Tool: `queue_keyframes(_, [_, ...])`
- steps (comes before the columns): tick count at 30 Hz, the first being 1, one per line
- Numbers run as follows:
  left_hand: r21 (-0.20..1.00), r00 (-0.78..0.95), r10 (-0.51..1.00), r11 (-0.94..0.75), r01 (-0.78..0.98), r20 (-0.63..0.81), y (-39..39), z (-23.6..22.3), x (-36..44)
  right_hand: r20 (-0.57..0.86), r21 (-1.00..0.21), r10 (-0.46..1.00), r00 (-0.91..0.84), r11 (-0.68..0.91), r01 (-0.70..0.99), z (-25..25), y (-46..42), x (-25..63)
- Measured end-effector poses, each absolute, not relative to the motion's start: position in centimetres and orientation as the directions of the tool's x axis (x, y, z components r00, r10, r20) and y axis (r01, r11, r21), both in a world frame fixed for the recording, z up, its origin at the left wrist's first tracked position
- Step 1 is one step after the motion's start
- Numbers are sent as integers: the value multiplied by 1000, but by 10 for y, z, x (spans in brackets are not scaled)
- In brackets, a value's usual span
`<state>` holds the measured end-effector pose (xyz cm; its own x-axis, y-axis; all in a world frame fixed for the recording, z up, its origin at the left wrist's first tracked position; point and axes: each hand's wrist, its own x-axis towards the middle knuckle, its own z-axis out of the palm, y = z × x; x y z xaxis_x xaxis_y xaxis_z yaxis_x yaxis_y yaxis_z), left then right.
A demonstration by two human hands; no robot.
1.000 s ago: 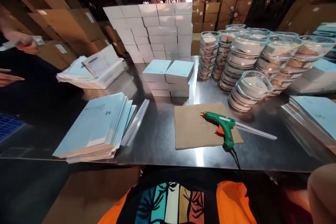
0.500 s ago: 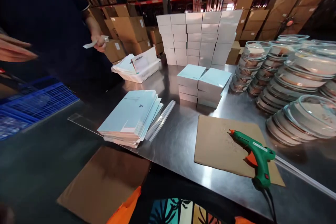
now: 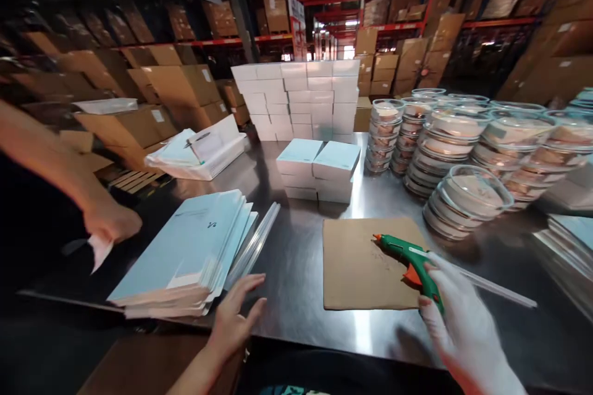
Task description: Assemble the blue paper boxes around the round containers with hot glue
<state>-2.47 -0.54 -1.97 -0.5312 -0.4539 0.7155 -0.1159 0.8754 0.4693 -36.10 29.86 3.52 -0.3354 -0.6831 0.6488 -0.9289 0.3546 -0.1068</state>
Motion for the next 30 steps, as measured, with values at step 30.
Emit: queue_keyframes(30, [255,-745,-272,957,-141,609,-22,-66,-67,489,153,-713,-502,637,-756,-60,299,-374])
